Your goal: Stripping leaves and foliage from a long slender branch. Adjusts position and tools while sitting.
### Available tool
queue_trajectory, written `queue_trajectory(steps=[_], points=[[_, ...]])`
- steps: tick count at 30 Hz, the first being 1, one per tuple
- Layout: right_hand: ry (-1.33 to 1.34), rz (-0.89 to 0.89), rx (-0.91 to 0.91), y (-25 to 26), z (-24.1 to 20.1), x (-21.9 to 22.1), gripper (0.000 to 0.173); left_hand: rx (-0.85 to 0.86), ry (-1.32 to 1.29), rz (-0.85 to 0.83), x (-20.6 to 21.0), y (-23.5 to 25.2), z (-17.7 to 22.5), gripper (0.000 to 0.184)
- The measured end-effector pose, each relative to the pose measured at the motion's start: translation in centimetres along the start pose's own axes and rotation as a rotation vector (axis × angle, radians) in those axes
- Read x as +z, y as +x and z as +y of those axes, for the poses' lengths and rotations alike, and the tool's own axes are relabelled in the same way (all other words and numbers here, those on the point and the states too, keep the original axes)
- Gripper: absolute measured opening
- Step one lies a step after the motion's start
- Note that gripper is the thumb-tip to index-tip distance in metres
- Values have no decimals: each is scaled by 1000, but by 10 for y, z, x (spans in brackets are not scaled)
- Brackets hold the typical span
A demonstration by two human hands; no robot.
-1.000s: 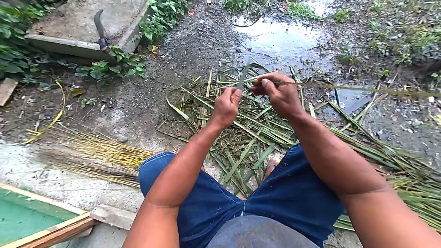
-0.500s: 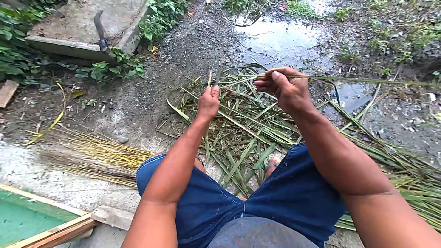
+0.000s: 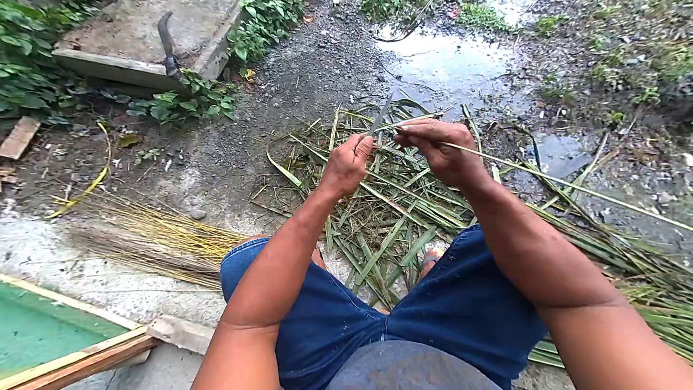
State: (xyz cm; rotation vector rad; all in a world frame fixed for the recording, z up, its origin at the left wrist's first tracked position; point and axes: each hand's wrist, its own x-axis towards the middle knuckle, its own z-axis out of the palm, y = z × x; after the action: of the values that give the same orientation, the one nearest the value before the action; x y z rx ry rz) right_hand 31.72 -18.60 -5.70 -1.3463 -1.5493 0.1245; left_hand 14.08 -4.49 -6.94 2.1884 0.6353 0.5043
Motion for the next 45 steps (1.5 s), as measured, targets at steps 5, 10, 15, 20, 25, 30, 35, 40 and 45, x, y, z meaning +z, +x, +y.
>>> queue_trajectory(steps=[5,10,15,20,25,30,35,40,45], points=[[16,13,-29,1,-3,2,22,20,-5,10,-3,-1,0,44],[42,23,-31,3,-4,-4,22,-292,-148,-44,-12,11,-13,51],[135,60,41,3,-8,-17,24,-618,-403,69,-19,28,-49,55],[369,198,334,1,-3,-12,27,-478,-595,202,-9,22,-23,46],[597,221,452,2,-7,11,31,-10,-115,73,16,1,7,39],[594,217,427,-1,-11,1,32,-254,-122,71,4,14,-14,49],[677,242,470,-1,-10,1,32,-89,-81,57,8,4,-4,44],[571,225,377,3,-2,-25,30,-478,-349,167,-21,26,-39,52],[288,-48,392,3,0,-32,21,-258,-540,100,-34,10,-11,28]])
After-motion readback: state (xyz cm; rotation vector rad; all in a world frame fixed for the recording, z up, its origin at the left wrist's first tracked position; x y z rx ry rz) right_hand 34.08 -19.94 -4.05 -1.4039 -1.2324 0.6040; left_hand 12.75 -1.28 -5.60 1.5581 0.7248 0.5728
